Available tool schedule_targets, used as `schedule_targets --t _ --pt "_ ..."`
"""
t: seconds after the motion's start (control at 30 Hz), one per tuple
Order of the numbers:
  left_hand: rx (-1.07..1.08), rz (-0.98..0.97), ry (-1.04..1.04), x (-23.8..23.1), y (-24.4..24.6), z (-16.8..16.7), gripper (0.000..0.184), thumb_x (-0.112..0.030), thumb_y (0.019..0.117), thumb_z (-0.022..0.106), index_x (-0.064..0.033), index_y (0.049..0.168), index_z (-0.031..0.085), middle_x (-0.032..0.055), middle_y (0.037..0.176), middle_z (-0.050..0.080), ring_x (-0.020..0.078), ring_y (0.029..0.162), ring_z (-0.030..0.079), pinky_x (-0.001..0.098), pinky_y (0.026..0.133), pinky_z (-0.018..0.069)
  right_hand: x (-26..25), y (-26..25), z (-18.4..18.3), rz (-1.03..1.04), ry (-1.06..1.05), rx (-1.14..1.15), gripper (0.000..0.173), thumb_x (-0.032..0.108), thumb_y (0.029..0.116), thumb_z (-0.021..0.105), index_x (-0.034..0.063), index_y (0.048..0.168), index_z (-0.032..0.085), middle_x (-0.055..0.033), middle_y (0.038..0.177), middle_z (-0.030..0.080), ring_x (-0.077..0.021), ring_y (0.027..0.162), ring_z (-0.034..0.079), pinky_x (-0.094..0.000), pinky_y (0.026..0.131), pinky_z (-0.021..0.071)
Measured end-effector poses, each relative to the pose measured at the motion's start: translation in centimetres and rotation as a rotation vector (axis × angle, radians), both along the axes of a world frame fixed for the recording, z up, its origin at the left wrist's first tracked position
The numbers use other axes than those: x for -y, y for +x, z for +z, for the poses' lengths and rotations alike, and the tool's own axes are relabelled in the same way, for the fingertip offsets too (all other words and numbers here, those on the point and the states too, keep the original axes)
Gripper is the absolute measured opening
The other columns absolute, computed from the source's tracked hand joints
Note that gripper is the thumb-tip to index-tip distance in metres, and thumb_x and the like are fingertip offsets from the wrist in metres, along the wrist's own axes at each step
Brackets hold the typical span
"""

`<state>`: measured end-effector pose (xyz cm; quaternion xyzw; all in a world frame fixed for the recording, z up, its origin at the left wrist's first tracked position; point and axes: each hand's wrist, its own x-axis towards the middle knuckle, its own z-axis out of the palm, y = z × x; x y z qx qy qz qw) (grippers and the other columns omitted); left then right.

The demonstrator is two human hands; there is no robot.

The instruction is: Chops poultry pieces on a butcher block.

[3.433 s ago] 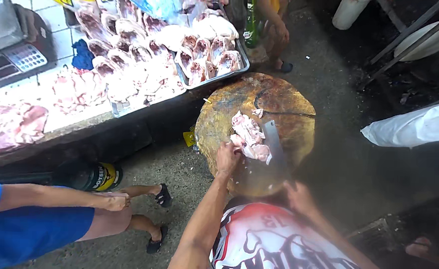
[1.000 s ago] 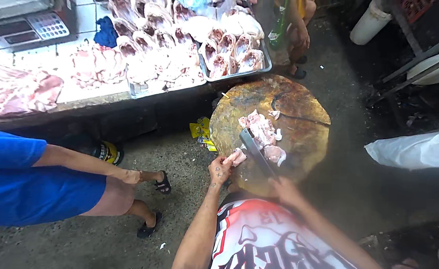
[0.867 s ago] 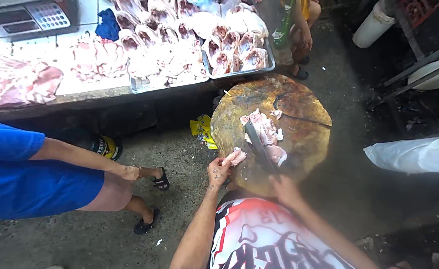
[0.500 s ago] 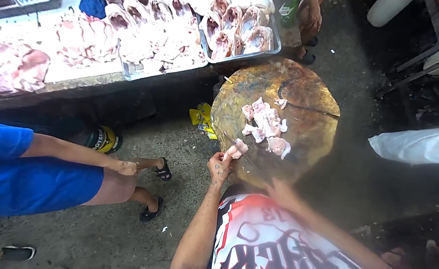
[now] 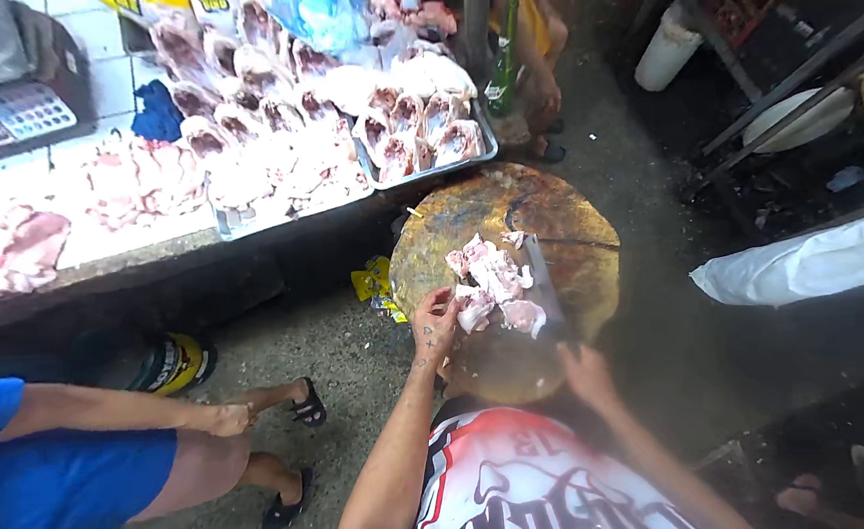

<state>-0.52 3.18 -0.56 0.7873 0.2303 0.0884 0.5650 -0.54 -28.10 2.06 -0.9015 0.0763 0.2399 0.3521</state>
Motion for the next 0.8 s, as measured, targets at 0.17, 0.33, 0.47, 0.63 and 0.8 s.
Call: schedule_targets --t 0.17,0.33,0.47,0.63,0.8 --pt "-0.024 -0.141 0.415 -2.1 2.7 -5.2 0.055 -0.042 0.0944 0.069 -0.0066 0.136 0.061 0.0148 0.146 0.056 0.0309 0.140 0.049 0.0535 0.117 0.0384 -1.9 7.5 -0.6 0.076 -0.185 0.014 0.059 0.053 0.1056 0.046 -0.0005 0.119 0.066 -0.0218 0.104 0.071 -0.0368 0.103 0.069 -0.0567 0.093 0.0534" --pt "0.016 -0.211 0.395 -2.1 1.6 -7.8 0.079 -0.059 0.0929 0.063 -0.0064 0.149 0.048 0.0136 0.158 0.045 0.0257 0.152 0.034 0.0461 0.127 0.0247 -2.8 11.9 -1.8 0.269 -0.235 -0.002 0.056 0.053 0.1036 0.052 -0.0006 0.111 0.068 -0.0231 0.102 0.071 -0.0393 0.102 0.069 -0.0602 0.090 0.0539" --pt "0.004 -0.145 0.338 -1.9 1.2 -7.8 0.091 -0.062 0.0902 0.063 -0.0073 0.158 0.035 0.0156 0.161 0.040 0.0287 0.151 0.036 0.0482 0.125 0.0283 -3.4 9.1 -0.9 0.413 -0.240 -0.082 0.051 0.048 0.1044 0.052 -0.0002 0.117 0.066 -0.0227 0.105 0.070 -0.0385 0.103 0.068 -0.0597 0.092 0.0529" --pt "0.117 -0.023 0.202 -2.2 2.1 -7.0 0.085 -0.057 0.0953 0.056 -0.0042 0.158 0.032 0.0176 0.158 0.043 0.0272 0.146 0.042 0.0455 0.122 0.0342 -2.6 4.0 -1.1 0.421 -0.201 -0.117 0.054 0.052 0.1027 0.051 0.0014 0.111 0.066 -0.0202 0.095 0.068 -0.0366 0.093 0.068 -0.0590 0.086 0.0536" --pt "0.102 -0.204 0.171 -5.4 7.7 -6.3 0.065 -0.045 0.1040 0.053 -0.0014 0.152 0.044 0.0201 0.160 0.041 0.0308 0.150 0.038 0.0497 0.124 0.0297 -2.2 1.4 -1.6 0.271 -0.080 -0.074 0.054 0.056 0.0999 0.056 0.0036 0.106 0.068 -0.0152 0.090 0.067 -0.0297 0.088 0.067 -0.0536 0.084 0.0536"
